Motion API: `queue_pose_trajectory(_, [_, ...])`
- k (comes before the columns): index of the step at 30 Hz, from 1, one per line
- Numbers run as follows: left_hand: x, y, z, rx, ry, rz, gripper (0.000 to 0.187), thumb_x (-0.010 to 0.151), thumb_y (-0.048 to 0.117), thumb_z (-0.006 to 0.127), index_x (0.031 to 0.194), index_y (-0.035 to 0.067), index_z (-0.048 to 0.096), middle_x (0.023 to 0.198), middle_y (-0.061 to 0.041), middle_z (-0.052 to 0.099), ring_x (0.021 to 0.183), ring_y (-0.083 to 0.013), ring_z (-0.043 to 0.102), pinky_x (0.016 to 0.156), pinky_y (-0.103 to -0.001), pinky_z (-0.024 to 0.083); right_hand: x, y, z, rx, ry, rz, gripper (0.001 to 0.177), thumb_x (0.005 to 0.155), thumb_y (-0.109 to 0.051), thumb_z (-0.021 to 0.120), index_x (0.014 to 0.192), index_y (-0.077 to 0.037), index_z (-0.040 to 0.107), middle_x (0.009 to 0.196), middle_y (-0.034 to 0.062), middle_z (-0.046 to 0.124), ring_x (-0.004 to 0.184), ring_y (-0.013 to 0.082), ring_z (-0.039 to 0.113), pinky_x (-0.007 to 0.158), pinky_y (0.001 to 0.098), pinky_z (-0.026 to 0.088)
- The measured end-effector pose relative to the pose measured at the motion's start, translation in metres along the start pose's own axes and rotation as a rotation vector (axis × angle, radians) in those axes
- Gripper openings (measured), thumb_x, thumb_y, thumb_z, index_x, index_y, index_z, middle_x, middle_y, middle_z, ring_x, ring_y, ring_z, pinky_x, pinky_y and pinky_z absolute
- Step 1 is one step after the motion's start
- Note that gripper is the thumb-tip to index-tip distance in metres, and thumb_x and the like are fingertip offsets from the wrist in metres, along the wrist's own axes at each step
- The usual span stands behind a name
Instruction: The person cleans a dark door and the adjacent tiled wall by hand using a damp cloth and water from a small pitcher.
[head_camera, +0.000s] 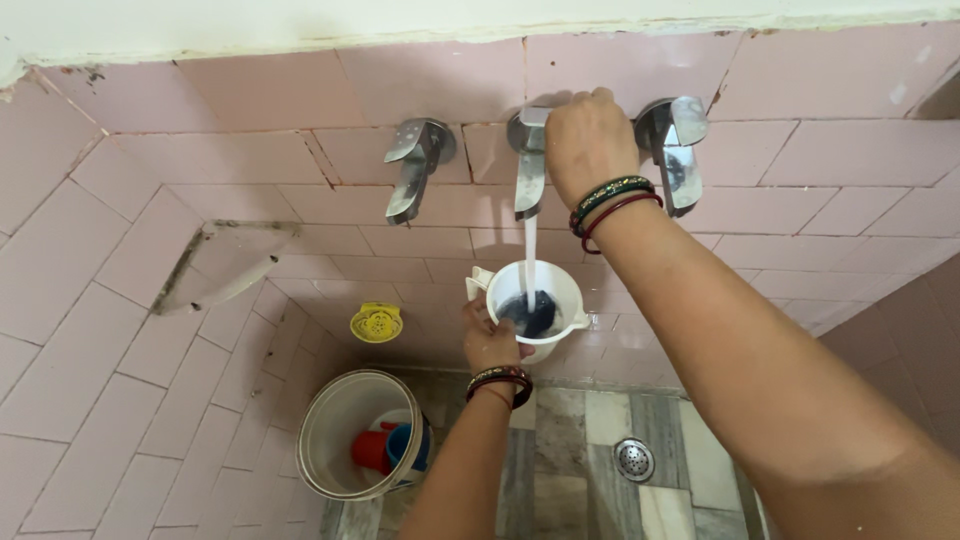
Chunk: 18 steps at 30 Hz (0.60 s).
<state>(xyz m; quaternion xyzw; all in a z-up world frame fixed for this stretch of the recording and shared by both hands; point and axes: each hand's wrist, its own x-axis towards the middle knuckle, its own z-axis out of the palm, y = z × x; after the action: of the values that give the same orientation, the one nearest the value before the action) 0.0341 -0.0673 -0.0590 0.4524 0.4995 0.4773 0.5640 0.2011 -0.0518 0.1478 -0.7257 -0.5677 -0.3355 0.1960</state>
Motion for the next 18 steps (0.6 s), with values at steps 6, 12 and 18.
queue_pose_trajectory(6, [0.002,-0.004,0.006,-0.023,0.003,-0.001,0.053,0.084,-0.006,0.056,0.135,0.005,0.044,0.092,-0.019,0.072,0.045,-0.0226,0.065,0.039,-0.032,0.054,-0.007,-0.002,-0.002,0.002,0.002,0.042,0.015,0.087,-0.006,0.063,0.081,-0.001,0.076,0.096,0.0179,0.071,0.096,0.0323,0.066,0.077,0.0395,0.059])
queue_pose_trajectory(12, [-0.008,0.003,0.011,-0.032,0.026,-0.002,0.053,0.082,-0.006,0.054,0.133,0.005,0.047,0.092,-0.018,0.072,0.045,-0.0225,0.065,0.039,-0.032,0.055,0.014,0.015,0.005,0.228,0.078,-0.037,0.026,0.088,-0.019,0.066,0.077,0.002,0.075,0.103,0.0212,0.067,0.097,0.0385,0.062,0.080,0.0456,0.055])
queue_pose_trajectory(18, [-0.009,0.007,0.015,-0.027,0.065,-0.011,0.051,0.082,-0.005,0.058,0.131,0.006,0.050,0.091,-0.017,0.070,0.050,-0.0203,0.067,0.041,-0.032,0.058,0.020,0.009,-0.006,0.157,-0.296,0.001,0.038,0.104,-0.033,0.051,0.093,-0.007,0.077,0.094,0.0195,0.072,0.090,0.0377,0.069,0.080,0.0502,0.055])
